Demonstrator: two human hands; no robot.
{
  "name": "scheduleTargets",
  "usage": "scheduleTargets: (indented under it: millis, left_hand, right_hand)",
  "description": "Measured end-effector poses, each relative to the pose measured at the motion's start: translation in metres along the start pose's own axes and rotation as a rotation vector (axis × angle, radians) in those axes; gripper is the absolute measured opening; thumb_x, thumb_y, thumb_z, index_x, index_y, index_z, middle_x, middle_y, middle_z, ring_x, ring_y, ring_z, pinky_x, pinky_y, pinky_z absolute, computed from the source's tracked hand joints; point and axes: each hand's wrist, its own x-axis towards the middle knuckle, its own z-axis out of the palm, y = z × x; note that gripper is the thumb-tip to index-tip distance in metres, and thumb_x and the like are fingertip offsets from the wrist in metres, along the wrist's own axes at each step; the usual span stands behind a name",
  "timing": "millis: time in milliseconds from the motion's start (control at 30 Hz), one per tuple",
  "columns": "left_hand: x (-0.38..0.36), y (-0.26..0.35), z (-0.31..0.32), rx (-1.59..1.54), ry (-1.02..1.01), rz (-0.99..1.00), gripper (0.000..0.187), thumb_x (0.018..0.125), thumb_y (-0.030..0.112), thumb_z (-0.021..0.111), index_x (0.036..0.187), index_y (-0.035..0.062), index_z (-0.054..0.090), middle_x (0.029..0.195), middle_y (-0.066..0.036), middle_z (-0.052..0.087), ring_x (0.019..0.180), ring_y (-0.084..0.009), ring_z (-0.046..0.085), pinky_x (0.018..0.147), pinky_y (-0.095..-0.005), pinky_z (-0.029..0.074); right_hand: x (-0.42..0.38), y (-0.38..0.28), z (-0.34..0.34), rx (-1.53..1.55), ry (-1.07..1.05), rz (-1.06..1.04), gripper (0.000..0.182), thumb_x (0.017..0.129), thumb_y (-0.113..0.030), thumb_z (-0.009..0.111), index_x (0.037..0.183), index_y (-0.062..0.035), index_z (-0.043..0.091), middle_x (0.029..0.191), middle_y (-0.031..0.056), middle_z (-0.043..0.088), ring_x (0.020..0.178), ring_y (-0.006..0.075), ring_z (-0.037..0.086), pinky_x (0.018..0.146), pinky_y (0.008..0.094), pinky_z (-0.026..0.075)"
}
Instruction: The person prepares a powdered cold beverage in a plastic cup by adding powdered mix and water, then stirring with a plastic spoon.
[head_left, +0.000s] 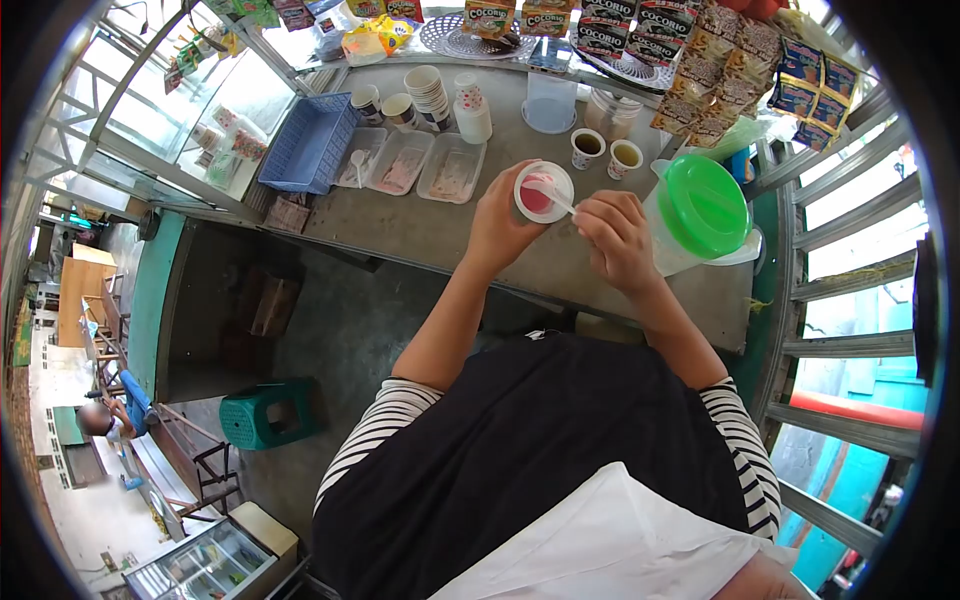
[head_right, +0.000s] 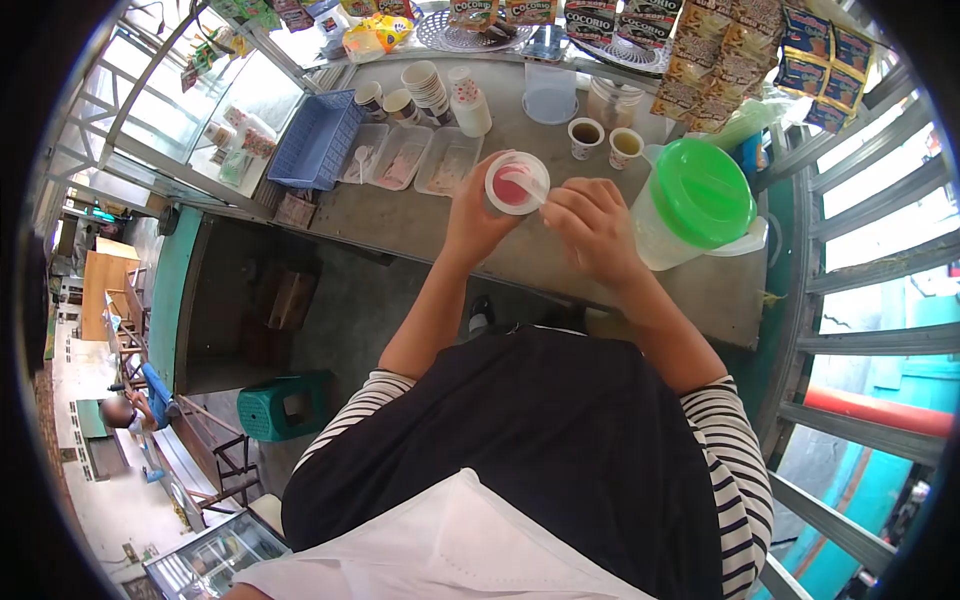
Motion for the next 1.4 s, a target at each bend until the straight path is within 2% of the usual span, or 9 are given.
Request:
scheduleTargets:
  millis: [200,300,467,700,800,867,1100,1200,1400]
  left_hand:
    - [0.000,0.005,0.003,0.046,-0.056,-0.002,0.069,0.070,0.012,0.083,0.133,0.0047,0.056,0.128,-0.015,0.064,0.121,-0.0352,0.059,0.102,-0.0424,0.047]
    - [0.002,0.011,0.006,0.090,-0.049,0.033,0.069,0.070,0.012,0.083,0.133,0.0049,0.056,0.128,-0.015,0.064,0.121,-0.0351,0.059,0.102,-0.0424,0.047]
    - [0.007,0.016,0.007,0.034,-0.055,-0.006,0.069,0.070,0.012,0.084,0.133,0.0053,0.056,0.126,-0.015,0.064,0.119,-0.0347,0.061,0.100,-0.0424,0.048]
    - [0.010,0.010,0.007,0.030,-0.058,0.006,0.069,0.069,0.013,0.084,0.132,0.0056,0.056,0.123,-0.014,0.066,0.117,-0.0341,0.062,0.100,-0.0422,0.049]
    - [0.010,0.009,0.004,0.026,-0.088,-0.009,0.070,0.069,0.013,0.084,0.132,0.0055,0.056,0.123,-0.015,0.066,0.117,-0.0341,0.062,0.100,-0.0419,0.049]
    - [0.011,0.007,0.001,0.004,-0.115,0.010,0.070,0.069,0.013,0.084,0.133,0.0053,0.056,0.125,-0.015,0.065,0.117,-0.0340,0.062,0.100,-0.0414,0.049]
    - [0.000,0.009,-0.012,0.099,-0.123,0.032,0.069,0.070,0.013,0.083,0.133,0.0043,0.056,0.128,-0.016,0.064,0.117,-0.0350,0.061,0.099,-0.0418,0.049]
    - [-0.005,0.004,-0.019,0.078,-0.100,0.013,0.069,0.069,0.013,0.084,0.133,0.0044,0.057,0.127,-0.016,0.064,0.117,-0.0358,0.061,0.098,-0.0425,0.049]
    - [-0.008,0.005,-0.029,0.107,-0.072,0.003,0.070,0.069,0.014,0.084,0.132,0.0047,0.057,0.126,-0.016,0.064,0.116,-0.0361,0.061,0.097,-0.0431,0.050]
  right_hand:
    - [-0.006,0.007,-0.002,0.105,-0.105,0.207,0.017,0.083,-0.003,0.066,0.099,-0.0066,0.063,0.098,0.0086,0.067,0.093,0.0303,0.064,0.080,0.0406,0.050]
    - [-0.018,-0.002,0.001,0.245,-0.026,0.569,0.008,0.092,-0.007,0.064,0.100,-0.0058,0.066,0.094,0.0103,0.069,0.088,0.0290,0.066,0.078,0.0398,0.051]
    - [-0.028,-0.005,0.006,0.602,0.289,0.895,0.020,0.103,-0.018,0.059,0.101,0.0004,0.067,0.095,0.0085,0.072,0.086,0.0136,0.067,0.080,0.0291,0.052]
    - [-0.023,0.005,-0.009,0.710,0.388,0.826,0.020,0.105,-0.017,0.057,0.103,0.0010,0.066,0.095,0.0098,0.071,0.085,0.0119,0.066,0.083,0.0256,0.051]
    - [-0.014,0.004,-0.021,0.398,0.158,0.681,0.010,0.099,-0.009,0.062,0.106,-0.0030,0.066,0.094,0.0093,0.071,0.084,0.0173,0.067,0.082,0.0291,0.051]
    - [-0.003,0.008,-0.025,0.136,0.041,0.233,0.017,0.088,0.000,0.065,0.105,-0.0059,0.065,0.093,0.0081,0.070,0.086,0.0247,0.066,0.082,0.0355,0.049]
    - [0.017,0.003,-0.013,0.097,-0.211,0.099,0.019,0.081,0.002,0.065,0.098,-0.0060,0.063,0.091,0.0061,0.068,0.088,0.0276,0.065,0.085,0.0401,0.046]
    - [0.007,-0.003,0.007,0.215,-0.139,0.227,0.013,0.087,-0.001,0.063,0.099,-0.0063,0.062,0.087,0.0064,0.068,0.085,0.0284,0.065,0.082,0.0379,0.047]
    - [-0.020,-0.010,0.034,0.671,-0.025,0.883,0.017,0.106,-0.020,0.053,0.101,-0.0045,0.060,0.085,0.0058,0.072,0.075,0.0108,0.062,0.072,0.0274,0.047]
